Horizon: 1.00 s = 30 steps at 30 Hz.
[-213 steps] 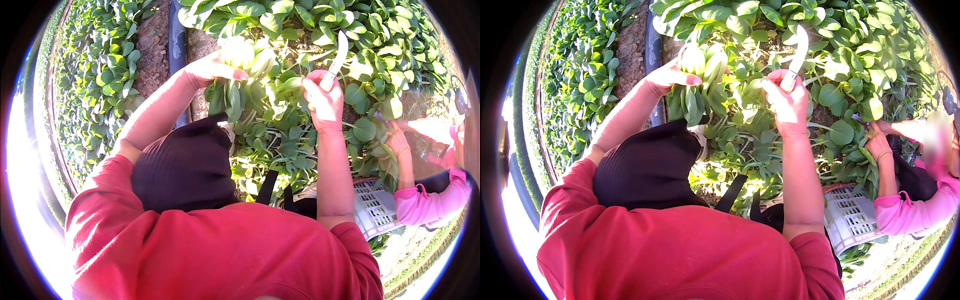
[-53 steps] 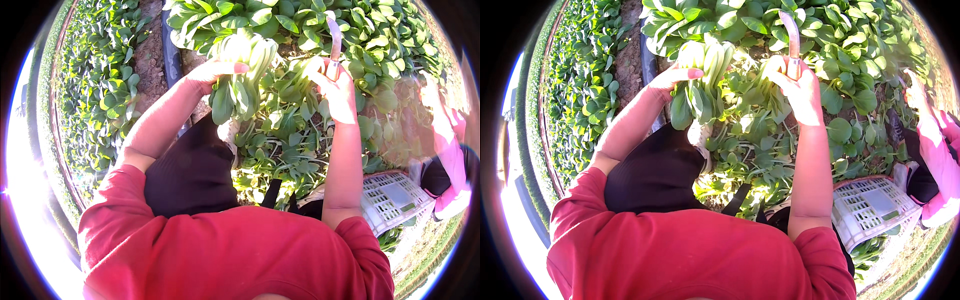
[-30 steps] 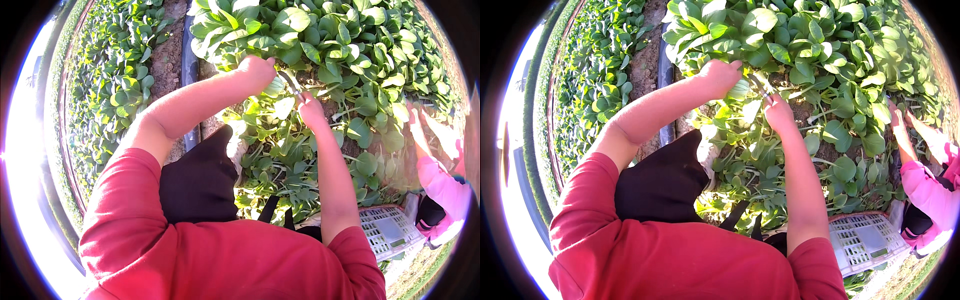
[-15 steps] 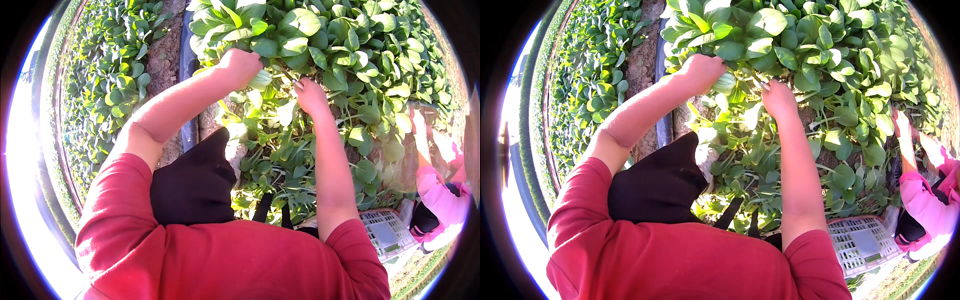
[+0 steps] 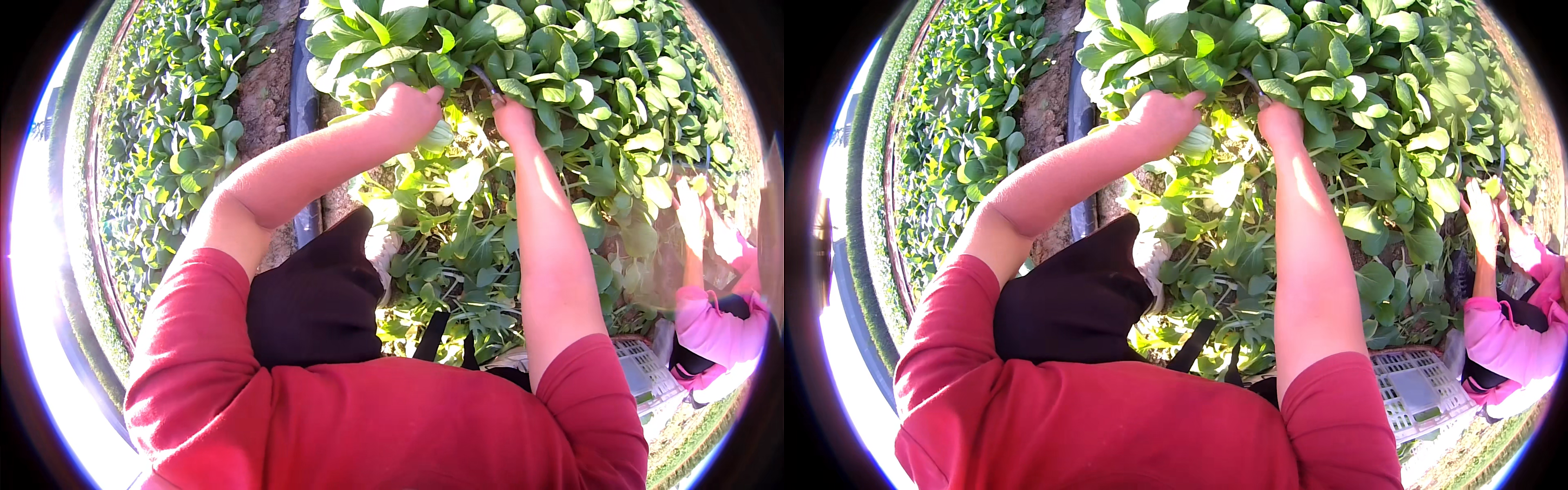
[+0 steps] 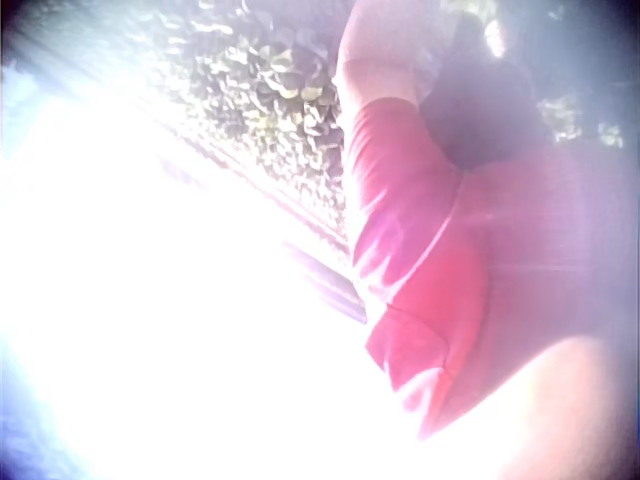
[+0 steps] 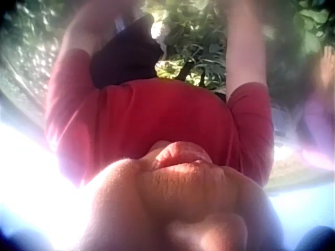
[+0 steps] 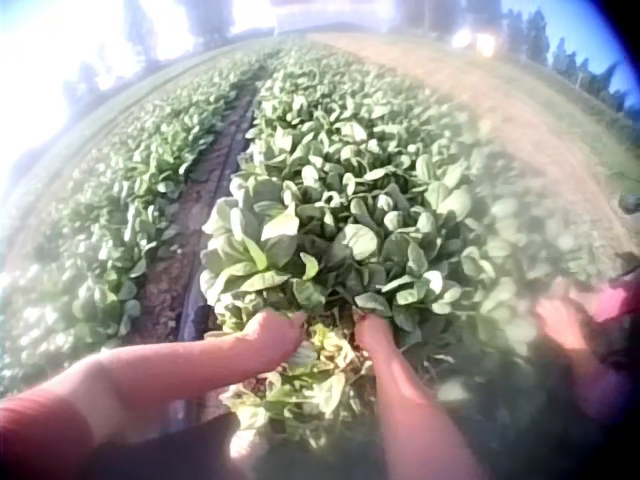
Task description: The person harvests leafy green vegetables in a field using a small knife to cut stems near the base. They place the harvested bunches into a white plastic basket beside them. Another person in pink is visible nearby, also harvesting.
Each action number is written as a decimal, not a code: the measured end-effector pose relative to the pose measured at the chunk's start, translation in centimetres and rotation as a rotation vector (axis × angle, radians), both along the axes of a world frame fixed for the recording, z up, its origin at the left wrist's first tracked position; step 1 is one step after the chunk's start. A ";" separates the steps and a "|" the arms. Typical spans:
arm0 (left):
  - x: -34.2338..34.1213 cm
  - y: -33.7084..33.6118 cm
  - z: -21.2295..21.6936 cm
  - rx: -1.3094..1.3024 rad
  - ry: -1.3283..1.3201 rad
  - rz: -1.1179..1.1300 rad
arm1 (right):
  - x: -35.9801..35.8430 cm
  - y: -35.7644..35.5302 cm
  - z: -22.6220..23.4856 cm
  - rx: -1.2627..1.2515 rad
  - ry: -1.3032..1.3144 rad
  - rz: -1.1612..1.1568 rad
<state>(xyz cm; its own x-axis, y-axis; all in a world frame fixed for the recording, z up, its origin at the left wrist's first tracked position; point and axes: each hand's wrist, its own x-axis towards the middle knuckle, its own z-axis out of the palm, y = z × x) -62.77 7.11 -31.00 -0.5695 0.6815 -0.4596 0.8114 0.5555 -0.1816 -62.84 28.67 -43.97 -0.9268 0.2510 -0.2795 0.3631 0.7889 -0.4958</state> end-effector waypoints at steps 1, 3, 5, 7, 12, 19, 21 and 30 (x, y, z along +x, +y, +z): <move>0.4 0.4 0.2 0.026 -0.001 -0.023 | 0.4 -0.3 -0.9 -0.109 0.041 -0.097; 1.9 1.3 2.0 0.074 -0.008 -0.071 | 2.0 -0.6 -3.4 -0.382 0.083 -0.164; 2.0 0.7 0.4 0.110 0.036 -0.040 | 4.0 -1.5 -3.8 -0.466 0.020 -0.177; 0.6 0.5 -0.7 0.030 0.094 0.049 | 6.7 -1.9 -5.3 -0.557 0.101 -0.190; -2.1 -1.5 -1.8 -0.140 0.063 0.098 | 8.3 -2.9 -5.2 -1.167 0.008 -0.425; -2.2 -3.1 -2.0 -0.101 0.056 0.223 | 9.2 -1.8 4.4 -0.221 -0.174 0.477; -2.3 -3.1 -2.6 -0.107 0.049 0.217 | 9.0 -1.0 4.0 -0.325 0.058 0.219; -0.7 -5.6 -5.7 0.043 -0.025 0.241 | 1.3 -3.2 3.9 -0.011 0.267 0.269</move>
<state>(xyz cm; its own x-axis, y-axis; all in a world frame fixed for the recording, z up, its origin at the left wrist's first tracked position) -63.44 1.54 -36.66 -0.7070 0.5465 -0.4489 0.6583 0.7405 -0.1354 -61.56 25.49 -40.08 -0.9997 -0.0127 -0.0204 0.0008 0.8324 -0.5542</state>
